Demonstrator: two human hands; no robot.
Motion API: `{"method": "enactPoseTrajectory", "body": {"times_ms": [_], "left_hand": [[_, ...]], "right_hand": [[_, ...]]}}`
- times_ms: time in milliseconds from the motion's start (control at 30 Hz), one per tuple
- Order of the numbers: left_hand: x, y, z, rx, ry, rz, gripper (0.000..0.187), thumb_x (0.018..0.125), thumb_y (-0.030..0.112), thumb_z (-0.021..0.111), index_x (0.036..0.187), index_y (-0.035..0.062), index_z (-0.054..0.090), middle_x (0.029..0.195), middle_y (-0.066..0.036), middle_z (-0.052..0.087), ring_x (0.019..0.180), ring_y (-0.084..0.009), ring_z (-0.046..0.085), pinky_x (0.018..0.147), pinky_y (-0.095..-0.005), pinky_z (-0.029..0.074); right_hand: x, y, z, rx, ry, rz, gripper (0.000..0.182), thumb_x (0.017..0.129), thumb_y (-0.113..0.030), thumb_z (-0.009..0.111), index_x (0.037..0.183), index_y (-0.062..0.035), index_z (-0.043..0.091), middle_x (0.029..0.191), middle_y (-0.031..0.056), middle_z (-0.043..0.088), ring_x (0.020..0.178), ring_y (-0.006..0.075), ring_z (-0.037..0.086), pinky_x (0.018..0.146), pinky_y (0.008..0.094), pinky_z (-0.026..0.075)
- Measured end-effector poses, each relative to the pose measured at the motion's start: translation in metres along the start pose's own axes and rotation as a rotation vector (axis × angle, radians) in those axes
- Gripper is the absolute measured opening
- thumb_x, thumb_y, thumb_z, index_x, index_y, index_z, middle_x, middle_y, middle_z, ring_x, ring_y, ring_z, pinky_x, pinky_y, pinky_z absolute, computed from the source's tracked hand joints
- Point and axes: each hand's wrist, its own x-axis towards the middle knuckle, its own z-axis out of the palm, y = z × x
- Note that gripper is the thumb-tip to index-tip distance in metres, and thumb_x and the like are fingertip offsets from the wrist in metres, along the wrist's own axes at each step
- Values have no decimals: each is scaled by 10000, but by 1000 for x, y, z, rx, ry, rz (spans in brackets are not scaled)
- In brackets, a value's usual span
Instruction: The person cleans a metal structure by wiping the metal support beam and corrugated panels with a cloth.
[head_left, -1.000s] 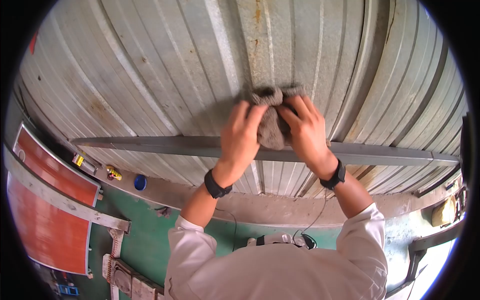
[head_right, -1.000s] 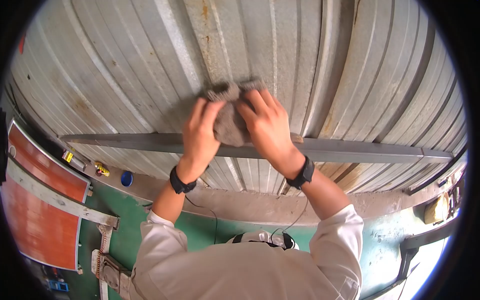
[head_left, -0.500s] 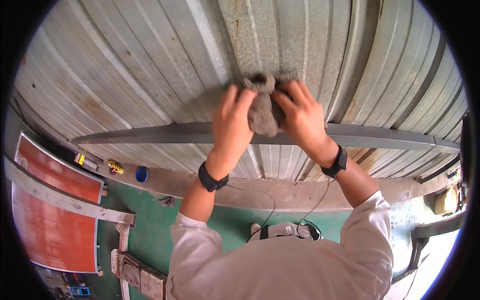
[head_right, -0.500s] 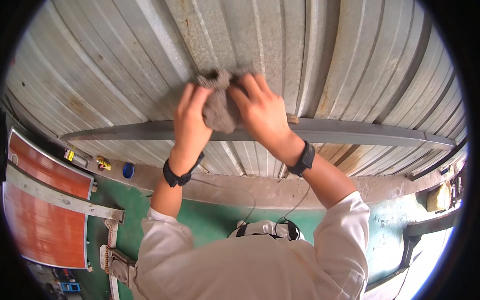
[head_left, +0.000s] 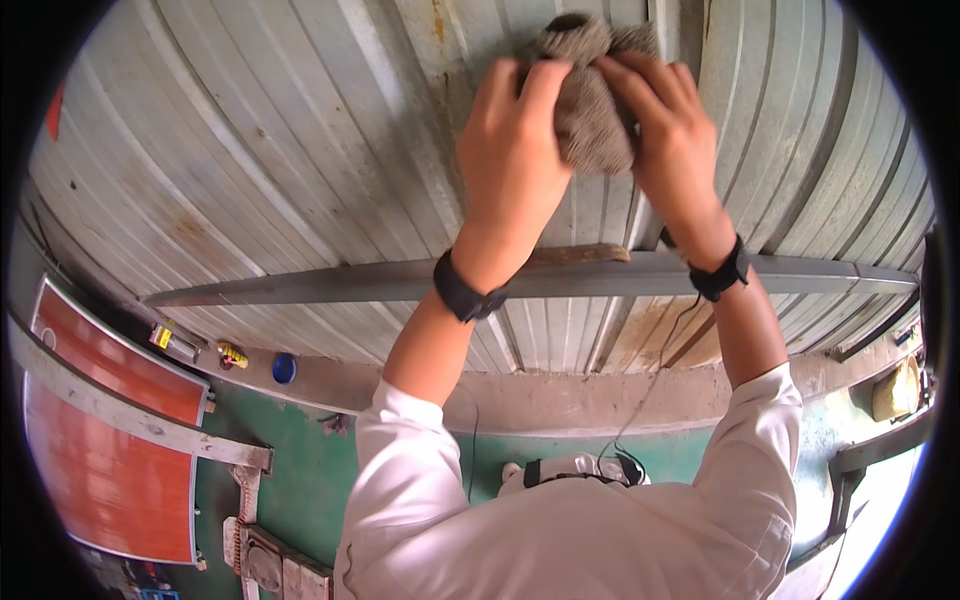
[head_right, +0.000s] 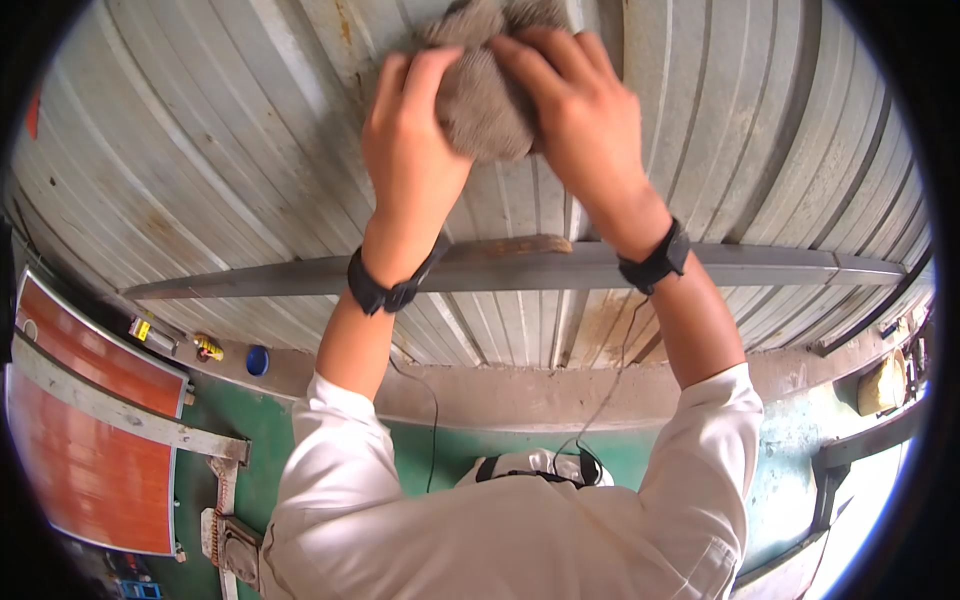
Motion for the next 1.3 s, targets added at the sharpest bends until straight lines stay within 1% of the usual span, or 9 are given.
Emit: {"method": "enactPoseTrajectory", "body": {"times_ms": [167, 333, 467, 633, 700, 833, 933, 1067, 1300], "left_hand": [[-20, 13, 12, -41, -53, 3, 510, 587, -12, 756, 1058, 118, 610, 933, -103, 546, 881, -319, 597, 681, -421, 529], [-67, 19, 11, -109, -297, -58, 356, 654, 34, 736, 975, 85, 587, 930, -109, 553, 877, -312, 617, 643, -433, 540], [-93, 24, -1, -147, -595, -155, 384, 651, 15, 731, 1004, 68, 588, 941, -134, 586, 842, -327, 642, 650, -452, 538], [-155, 59, -16, -296, -429, -93, 537, 637, 5, 730, 1146, 102, 590, 1012, -99, 562, 905, -298, 623, 669, -394, 567], [-196, 62, -13, -386, -438, -103, 397, 743, 22, 636, 1134, 81, 599, 1044, -97, 560, 906, -286, 619, 646, -357, 578], [-283, 48, 9, -387, -572, -186, 428, 737, 24, 636, 1160, 80, 599, 1107, -95, 553, 910, -280, 614, 664, -357, 581], [-332, 31, 21, -361, -593, -328, 440, 745, 15, 631, 1179, 72, 589, 1125, -111, 547, 973, -306, 593, 732, -393, 563], [-376, -5, 14, -281, -570, -506, 298, 719, -5, 627, 1008, 36, 569, 1151, -126, 560, 1023, -341, 575, 759, -425, 538], [-391, -41, -24, -77, -430, -562, 328, 651, -32, 661, 960, 38, 573, 1155, -136, 587, 1024, -354, 586, 798, -426, 532]], "right_hand": [[-32, 5, -10, -53, -37, 57, 548, 655, 31, 665, 1167, -161, 646, 1055, 11, 609, 916, 256, 582, 701, 360, 537], [-93, -6, -17, 18, -229, 157, 489, 640, 51, 653, 1107, -94, 645, 1039, 50, 591, 942, 279, 585, 721, 379, 533], [-119, -9, -36, 110, -423, 181, 511, 629, 71, 636, 1117, -79, 642, 1044, 71, 592, 965, 305, 593, 761, 392, 530], [-171, -44, -75, 75, -393, 229, 594, 541, 109, 633, 1115, -45, 647, 1110, 143, 599, 967, 337, 600, 801, 391, 525], [-217, -53, -81, 112, -400, 279, 548, 557, 133, 622, 1083, -19, 648, 1093, 174, 593, 967, 341, 601, 797, 395, 526], [-300, -76, -55, 258, -579, 623, 496, 667, 163, 587, 1135, 0, 610, 1137, 193, 573, 1007, 362, 590, 853, 407, 511], [-333, -89, -17, 253, -648, 690, 500, 701, 146, 598, 1178, -2, 589, 1192, 182, 561, 1104, 376, 557, 912, 408, 485], [-356, -117, 42, 321, -696, 686, 479, 669, 121, 633, 1127, -18, 612, 1153, 165, 576, 1052, 373, 559, 857, 414, 490], [-338, -154, 89, 430, -641, 559, 456, 610, 126, 624, 1043, -18, 628, 1089, 149, 585, 985, 355, 570, 804, 418, 499]]}}
